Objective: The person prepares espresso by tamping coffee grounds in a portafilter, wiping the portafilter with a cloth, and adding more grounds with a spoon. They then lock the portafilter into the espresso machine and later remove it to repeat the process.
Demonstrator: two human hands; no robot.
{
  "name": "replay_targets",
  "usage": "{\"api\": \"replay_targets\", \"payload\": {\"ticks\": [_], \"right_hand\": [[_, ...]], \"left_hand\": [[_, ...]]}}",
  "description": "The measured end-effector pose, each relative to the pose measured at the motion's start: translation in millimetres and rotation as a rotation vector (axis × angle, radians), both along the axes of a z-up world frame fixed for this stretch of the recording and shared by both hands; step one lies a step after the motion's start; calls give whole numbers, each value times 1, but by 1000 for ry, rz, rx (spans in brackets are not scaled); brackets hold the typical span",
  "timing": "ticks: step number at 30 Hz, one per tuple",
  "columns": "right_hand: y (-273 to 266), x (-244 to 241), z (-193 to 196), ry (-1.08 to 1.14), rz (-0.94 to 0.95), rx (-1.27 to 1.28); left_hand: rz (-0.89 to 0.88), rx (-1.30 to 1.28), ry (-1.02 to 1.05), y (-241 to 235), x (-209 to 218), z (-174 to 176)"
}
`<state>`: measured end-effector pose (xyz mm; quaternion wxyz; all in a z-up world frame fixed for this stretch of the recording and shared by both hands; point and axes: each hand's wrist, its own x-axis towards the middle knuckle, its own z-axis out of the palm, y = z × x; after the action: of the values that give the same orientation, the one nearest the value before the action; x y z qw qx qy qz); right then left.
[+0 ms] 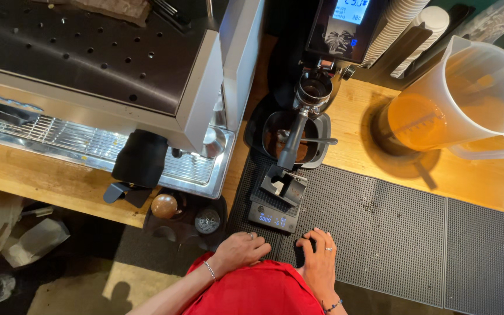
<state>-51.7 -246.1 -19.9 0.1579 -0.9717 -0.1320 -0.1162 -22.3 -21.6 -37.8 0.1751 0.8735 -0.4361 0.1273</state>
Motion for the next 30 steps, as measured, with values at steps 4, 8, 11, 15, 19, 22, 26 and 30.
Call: {"api": "replay_targets", "payload": {"ticks": [4, 8, 11, 15, 19, 22, 26, 30], "right_hand": [[-2, -1, -4, 23, -4, -24], [1, 3, 0, -1, -3, -4], [0, 0, 0, 0, -7, 2], [3, 0, 4, -4, -19, 4], [-1, -4, -6, 24, 14, -31], [3, -1, -4, -67, 31, 24], [9, -11, 4, -58, 57, 230], [57, -18, 33, -154, 177, 461]], "left_hand": [[-5, -9, 27, 0, 0, -1], [4, -11, 12, 1, 2, 2], [1, -22, 4, 0, 1, 2], [23, -17, 6, -1, -2, -6], [78, -65, -89, 1, -4, 2], [74, -100, -17, 3, -5, -1], [69, -121, 241, 4, -15, 12], [106, -435, 219, 25, -28, 60]]}}
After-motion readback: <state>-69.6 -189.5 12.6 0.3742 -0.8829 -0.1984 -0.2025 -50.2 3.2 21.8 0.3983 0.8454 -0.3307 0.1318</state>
